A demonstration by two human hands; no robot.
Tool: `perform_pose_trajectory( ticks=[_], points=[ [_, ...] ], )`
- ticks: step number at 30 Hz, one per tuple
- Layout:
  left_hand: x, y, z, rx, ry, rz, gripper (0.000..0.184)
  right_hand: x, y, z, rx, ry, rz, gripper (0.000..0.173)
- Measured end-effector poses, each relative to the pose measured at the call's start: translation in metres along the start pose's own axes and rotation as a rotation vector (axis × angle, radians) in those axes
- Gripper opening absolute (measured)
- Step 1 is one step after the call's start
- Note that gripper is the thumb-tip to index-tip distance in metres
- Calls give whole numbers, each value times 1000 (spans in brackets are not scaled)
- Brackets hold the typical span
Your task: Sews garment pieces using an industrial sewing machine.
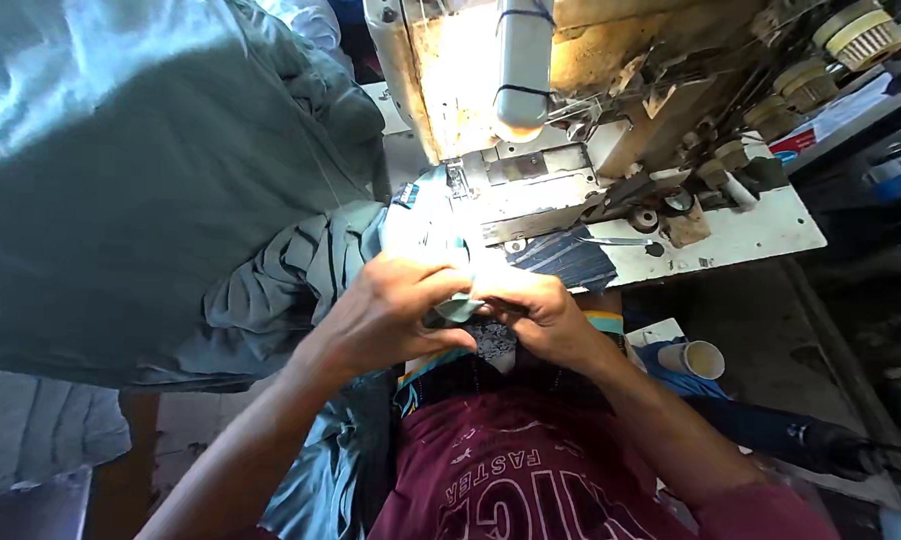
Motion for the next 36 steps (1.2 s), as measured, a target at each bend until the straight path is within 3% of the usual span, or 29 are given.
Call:
perform_pose_trajectory(
  ticks=[2, 6, 9, 18, 22, 30, 36],
  points=[
    [16, 3, -23, 71, -186, 19, 48, -3, 10, -2, -50, 36, -34, 14],
    [40, 13, -40, 77, -348, 29, 15, -10, 21, -4, -109, 43, -114, 16],
    [32, 13, -32, 126, -365, 6, 6, -11, 26, -6, -121, 3, -133, 15],
    [26, -1, -15, 239, -387, 71, 8, -16, 21, -4, -193, -74, -228, 13],
    [39, -12, -5, 232, -434, 66, 8, -28, 5, -4, -227, -71, -284, 8],
    [82, -31, 11, 177, -515, 39, 13, -37, -35, -6, -278, -58, -183, 6],
    [92, -37, 25, 205, -379, 23, 33, -34, -41, -5, -330, 7, -205, 11]
  ],
)
Point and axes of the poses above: each hand's wrist, its own y-axis away from the middle knuckle, its own z-axis out of the back of the hand, x = y × z, the point moved 4 cm from there along -y, towards the middle knuckle, and after that the axes turned 3 degrees about y, right-handed, at the moved point
